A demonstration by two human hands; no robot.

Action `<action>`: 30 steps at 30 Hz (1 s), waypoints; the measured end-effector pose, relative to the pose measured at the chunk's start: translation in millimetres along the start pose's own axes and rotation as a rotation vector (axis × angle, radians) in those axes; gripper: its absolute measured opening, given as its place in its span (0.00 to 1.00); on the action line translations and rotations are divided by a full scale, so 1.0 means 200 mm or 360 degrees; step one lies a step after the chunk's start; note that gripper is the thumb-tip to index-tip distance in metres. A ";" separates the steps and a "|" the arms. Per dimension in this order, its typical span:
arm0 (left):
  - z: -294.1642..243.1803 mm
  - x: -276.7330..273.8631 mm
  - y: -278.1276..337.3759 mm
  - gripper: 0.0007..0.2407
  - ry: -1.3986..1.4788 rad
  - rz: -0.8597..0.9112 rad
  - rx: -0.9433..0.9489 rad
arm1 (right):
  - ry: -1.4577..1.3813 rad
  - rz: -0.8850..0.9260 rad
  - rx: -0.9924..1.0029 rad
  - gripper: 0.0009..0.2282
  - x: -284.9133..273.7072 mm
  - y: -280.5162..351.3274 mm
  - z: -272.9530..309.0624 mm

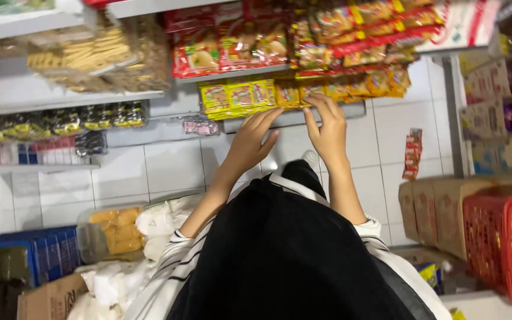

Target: The person picks up packets of seasoning from a red basket and arranges them into organized stacks on a shelf.

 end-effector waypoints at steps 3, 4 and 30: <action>-0.09 0.14 -0.06 0.20 0.0069 0.0107 0.0055 | 0.0049 -0.0101 0.0093 0.09 -0.15 0.12 -0.06; -0.13 0.20 -0.09 0.20 0.0082 0.0150 0.0108 | 0.0087 -0.0114 0.0123 0.09 -0.20 0.16 -0.08; -1.57 2.21 -0.54 0.15 0.0508 0.1506 0.0455 | 0.0615 -0.0596 0.1467 0.13 -2.13 1.74 -0.98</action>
Point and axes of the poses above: each hand's wrist, its own y-axis away from the middle knuckle, its own x-axis out of the palm, z = x × y, the point moved 1 cm from there along -y, towards the middle knuckle, and after that the axes turned 7 degrees about -y, right-handed, at the moved point
